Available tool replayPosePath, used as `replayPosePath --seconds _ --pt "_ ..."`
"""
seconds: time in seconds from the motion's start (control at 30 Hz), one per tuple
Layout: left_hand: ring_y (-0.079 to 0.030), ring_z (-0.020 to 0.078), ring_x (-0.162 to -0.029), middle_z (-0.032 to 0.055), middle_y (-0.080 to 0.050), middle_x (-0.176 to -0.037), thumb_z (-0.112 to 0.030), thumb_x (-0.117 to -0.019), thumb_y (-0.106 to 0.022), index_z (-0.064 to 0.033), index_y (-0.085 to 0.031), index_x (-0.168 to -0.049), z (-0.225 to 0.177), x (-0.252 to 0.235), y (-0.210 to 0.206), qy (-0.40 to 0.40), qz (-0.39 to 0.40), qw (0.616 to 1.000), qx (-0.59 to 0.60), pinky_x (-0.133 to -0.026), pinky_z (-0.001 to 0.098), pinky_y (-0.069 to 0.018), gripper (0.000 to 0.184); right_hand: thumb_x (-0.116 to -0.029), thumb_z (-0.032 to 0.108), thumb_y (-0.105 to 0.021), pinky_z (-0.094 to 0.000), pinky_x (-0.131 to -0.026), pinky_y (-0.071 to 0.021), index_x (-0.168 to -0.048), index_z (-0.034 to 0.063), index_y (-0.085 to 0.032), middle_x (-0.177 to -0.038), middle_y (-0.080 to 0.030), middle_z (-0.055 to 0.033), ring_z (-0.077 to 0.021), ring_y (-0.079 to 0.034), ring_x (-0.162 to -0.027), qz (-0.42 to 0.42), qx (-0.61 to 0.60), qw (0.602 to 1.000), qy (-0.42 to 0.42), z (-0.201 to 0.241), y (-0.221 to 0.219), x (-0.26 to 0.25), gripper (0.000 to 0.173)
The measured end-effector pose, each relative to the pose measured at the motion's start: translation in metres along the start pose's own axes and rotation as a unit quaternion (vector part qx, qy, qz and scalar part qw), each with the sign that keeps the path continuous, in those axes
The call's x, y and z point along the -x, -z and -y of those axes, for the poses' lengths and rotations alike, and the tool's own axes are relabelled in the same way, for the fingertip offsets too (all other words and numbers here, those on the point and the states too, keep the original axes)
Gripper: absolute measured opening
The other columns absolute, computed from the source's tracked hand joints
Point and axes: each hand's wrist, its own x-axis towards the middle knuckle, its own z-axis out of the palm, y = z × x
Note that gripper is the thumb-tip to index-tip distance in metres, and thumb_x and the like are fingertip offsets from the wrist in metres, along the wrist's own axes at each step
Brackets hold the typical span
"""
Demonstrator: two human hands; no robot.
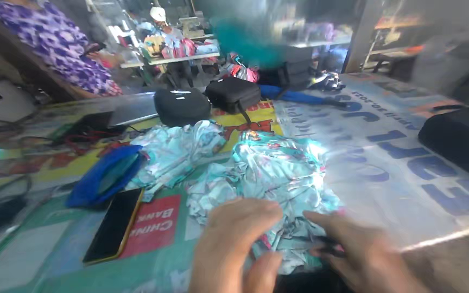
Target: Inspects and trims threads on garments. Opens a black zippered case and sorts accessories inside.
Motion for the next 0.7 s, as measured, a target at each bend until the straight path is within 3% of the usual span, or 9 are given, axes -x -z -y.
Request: replayPosePath --seconds 0.03,0.1,0.17,0.23,0.37,0.5,0.6,0.7 --pt "-0.063 0.0142 -0.118 0.0027 -0.070 -0.124 -0.038 -0.1050 -0.054 -0.0127 -0.065 -0.128 0.013 0.013 -0.017 0.032 0.048 0.996 -0.071 -0.103 0.0384 -0.0496 0.037 -0.0924 0.028 -0.071 -0.0370 -0.047 -0.0526 -0.118 0.0107 -0.073 -0.088 -0.073 -0.0083 -0.0194 -0.067 -0.060 0.015 0.070 0.997 -0.008 -0.004 -0.015 0.010 0.031" --pt "-0.069 0.0201 -0.104 0.0028 -0.074 -0.107 -0.039 -0.1009 -0.058 -0.0174 -0.073 -0.115 0.034 0.042 -0.046 0.047 0.102 0.974 -0.197 -0.092 0.0462 -0.0521 0.030 -0.0825 0.014 -0.072 -0.0400 -0.045 -0.0529 -0.103 0.0098 -0.072 -0.084 -0.072 -0.0082 -0.0227 -0.068 -0.059 0.019 0.135 0.990 -0.023 -0.006 -0.027 0.028 0.021" --pt "-0.068 0.0171 -0.101 -0.0009 -0.073 -0.102 -0.030 -0.1022 -0.056 -0.0225 -0.073 -0.103 0.041 0.064 -0.056 0.047 0.095 0.966 -0.237 -0.095 0.0448 -0.0494 0.018 -0.0826 0.007 -0.071 -0.0397 -0.050 -0.0551 -0.100 0.0061 -0.072 -0.086 -0.074 -0.0102 -0.0228 -0.070 -0.064 0.034 0.113 0.992 -0.050 -0.006 -0.020 0.037 0.018" --pt "-0.067 0.0137 -0.103 -0.0013 -0.072 -0.102 -0.023 -0.1036 -0.054 -0.0218 -0.071 -0.100 0.041 0.076 -0.055 0.051 0.069 0.970 -0.228 -0.101 0.0430 -0.0453 0.018 -0.0855 0.005 -0.071 -0.0387 -0.055 -0.0570 -0.102 0.0048 -0.072 -0.089 -0.074 -0.0114 -0.0221 -0.071 -0.068 0.042 0.078 0.993 -0.076 -0.008 -0.011 0.043 0.017" --pt "-0.065 0.0105 -0.104 -0.0004 -0.071 -0.098 -0.021 -0.1037 -0.056 -0.0168 -0.070 -0.101 0.045 0.078 -0.052 0.081 -0.021 0.986 -0.141 -0.100 0.0325 -0.0484 0.015 -0.0879 0.007 -0.071 -0.0339 -0.059 -0.0572 -0.101 0.0048 -0.072 -0.089 -0.074 -0.0110 -0.0184 -0.071 -0.070 0.026 0.036 0.996 -0.080 -0.012 -0.009 0.044 0.014" --pt "-0.065 0.0009 -0.100 -0.0064 -0.068 -0.107 -0.016 -0.1021 -0.060 -0.0161 -0.067 -0.112 0.042 0.065 -0.040 0.144 -0.105 0.983 0.042 -0.089 0.0195 -0.0556 0.012 -0.0940 0.011 -0.068 -0.0185 -0.065 -0.0538 -0.100 0.0031 -0.070 -0.085 -0.072 -0.0095 -0.0070 -0.065 -0.071 -0.021 -0.046 0.996 -0.077 -0.016 -0.005 0.041 0.010" --pt "-0.067 0.0026 -0.094 -0.0070 -0.070 -0.106 -0.014 -0.1012 -0.061 -0.0148 -0.067 -0.114 0.042 0.055 -0.034 0.181 -0.138 0.965 0.130 -0.084 0.0197 -0.0574 0.014 -0.0961 0.012 -0.068 -0.0114 -0.066 -0.0511 -0.100 0.0018 -0.069 -0.085 -0.069 -0.0078 -0.0003 -0.062 -0.072 -0.031 -0.109 0.991 -0.068 -0.017 -0.003 0.035 0.011" --pt "-0.068 0.0033 -0.090 -0.0060 -0.071 -0.105 -0.013 -0.1010 -0.061 -0.0141 -0.066 -0.115 0.041 0.049 -0.033 0.184 -0.154 0.957 0.160 -0.079 0.0187 -0.0577 0.015 -0.0962 0.011 -0.068 -0.0105 -0.067 -0.0508 -0.100 0.0014 -0.069 -0.086 -0.069 -0.0078 0.0002 -0.062 -0.073 -0.029 -0.126 0.990 -0.061 -0.015 -0.004 0.031 0.010"
